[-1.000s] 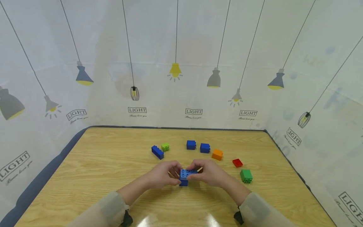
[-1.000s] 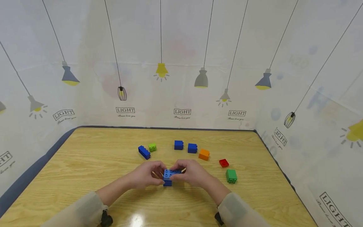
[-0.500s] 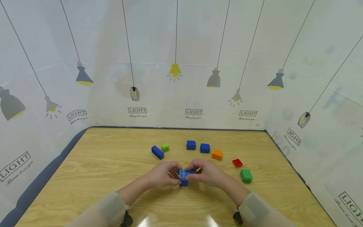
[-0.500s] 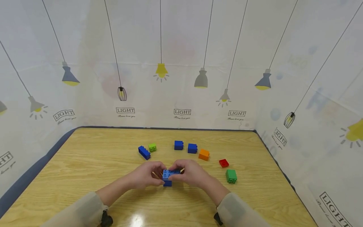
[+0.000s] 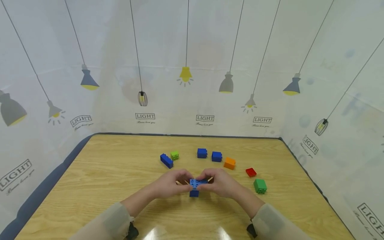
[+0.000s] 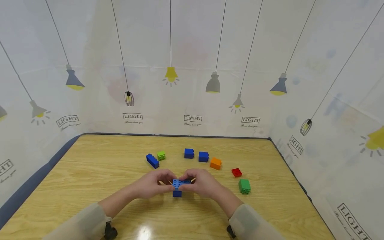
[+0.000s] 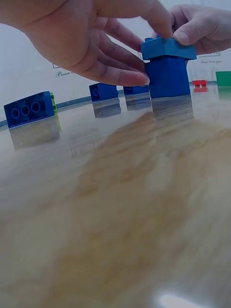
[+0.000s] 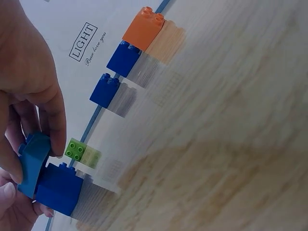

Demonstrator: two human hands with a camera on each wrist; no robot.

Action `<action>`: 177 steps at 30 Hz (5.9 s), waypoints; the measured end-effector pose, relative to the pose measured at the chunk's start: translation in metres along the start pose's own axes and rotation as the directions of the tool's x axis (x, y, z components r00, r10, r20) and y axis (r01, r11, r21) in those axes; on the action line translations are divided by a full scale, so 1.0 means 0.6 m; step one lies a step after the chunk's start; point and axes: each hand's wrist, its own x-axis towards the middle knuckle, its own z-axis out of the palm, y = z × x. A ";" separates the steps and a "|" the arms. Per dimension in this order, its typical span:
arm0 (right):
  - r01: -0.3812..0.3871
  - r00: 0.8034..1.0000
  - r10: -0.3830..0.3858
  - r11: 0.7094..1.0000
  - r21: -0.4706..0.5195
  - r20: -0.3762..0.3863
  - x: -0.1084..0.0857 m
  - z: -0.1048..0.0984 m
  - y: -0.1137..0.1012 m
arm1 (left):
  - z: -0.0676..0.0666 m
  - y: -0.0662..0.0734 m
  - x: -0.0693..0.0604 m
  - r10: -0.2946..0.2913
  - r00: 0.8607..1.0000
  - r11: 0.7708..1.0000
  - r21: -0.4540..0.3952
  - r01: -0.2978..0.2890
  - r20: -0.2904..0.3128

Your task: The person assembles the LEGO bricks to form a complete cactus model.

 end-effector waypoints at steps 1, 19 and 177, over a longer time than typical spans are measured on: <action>-0.003 1.000 0.003 1.000 0.004 0.001 0.000 0.000 -0.001 | -0.001 0.000 0.000 -0.004 1.000 1.000 -0.001 0.004 -0.004; 0.042 0.999 -0.042 0.999 -0.011 0.006 -0.001 -0.006 -0.001 | -0.011 0.017 0.005 0.005 0.999 0.998 0.065 -0.003 -0.037; -0.167 0.986 0.155 0.912 0.375 0.062 -0.016 -0.015 0.030 | -0.143 -0.059 0.010 -0.073 0.912 0.990 0.084 0.116 -0.403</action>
